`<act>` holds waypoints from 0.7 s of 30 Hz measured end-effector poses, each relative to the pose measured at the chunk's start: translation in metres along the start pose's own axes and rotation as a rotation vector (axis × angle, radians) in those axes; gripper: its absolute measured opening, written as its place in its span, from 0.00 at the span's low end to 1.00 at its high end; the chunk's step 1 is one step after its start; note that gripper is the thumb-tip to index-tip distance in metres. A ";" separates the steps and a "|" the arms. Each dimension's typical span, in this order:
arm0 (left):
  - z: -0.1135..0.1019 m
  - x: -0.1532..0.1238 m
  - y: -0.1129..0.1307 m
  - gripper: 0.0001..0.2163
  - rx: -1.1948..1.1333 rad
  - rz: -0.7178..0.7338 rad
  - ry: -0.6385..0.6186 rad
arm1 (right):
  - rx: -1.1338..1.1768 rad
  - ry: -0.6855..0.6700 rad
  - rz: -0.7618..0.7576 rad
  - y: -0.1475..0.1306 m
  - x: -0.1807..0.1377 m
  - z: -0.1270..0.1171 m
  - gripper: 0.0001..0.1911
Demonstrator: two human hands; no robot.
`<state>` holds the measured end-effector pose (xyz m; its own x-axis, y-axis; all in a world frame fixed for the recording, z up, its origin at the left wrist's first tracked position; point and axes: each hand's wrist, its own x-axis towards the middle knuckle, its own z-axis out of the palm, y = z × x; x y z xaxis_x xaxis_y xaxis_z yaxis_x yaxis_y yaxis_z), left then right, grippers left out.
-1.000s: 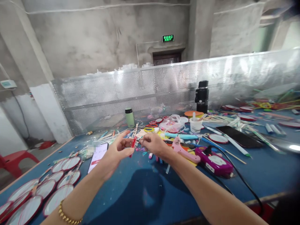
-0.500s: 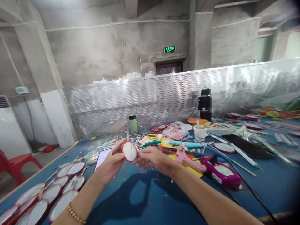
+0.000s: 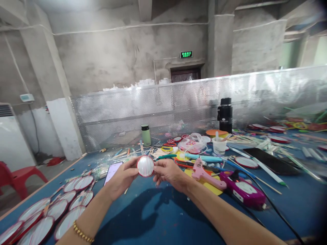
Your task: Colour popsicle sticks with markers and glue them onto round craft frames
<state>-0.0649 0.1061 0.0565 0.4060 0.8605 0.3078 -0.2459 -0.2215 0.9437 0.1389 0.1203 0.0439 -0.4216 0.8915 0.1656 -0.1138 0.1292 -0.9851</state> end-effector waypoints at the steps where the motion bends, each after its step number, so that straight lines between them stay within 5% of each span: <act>1: -0.001 0.000 0.000 0.19 0.038 0.004 0.003 | -0.029 0.023 -0.012 0.001 0.001 0.000 0.18; 8: -0.008 0.003 -0.009 0.19 0.215 -0.017 0.195 | -0.211 0.100 -0.023 0.012 0.006 0.001 0.10; 21: -0.002 0.000 -0.020 0.20 0.200 -0.073 0.179 | -0.283 0.019 0.065 0.018 0.001 0.008 0.10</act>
<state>-0.0621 0.1117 0.0379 0.2500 0.9409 0.2286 -0.0355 -0.2270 0.9732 0.1298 0.1199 0.0263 -0.4027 0.9095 0.1031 0.1698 0.1849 -0.9680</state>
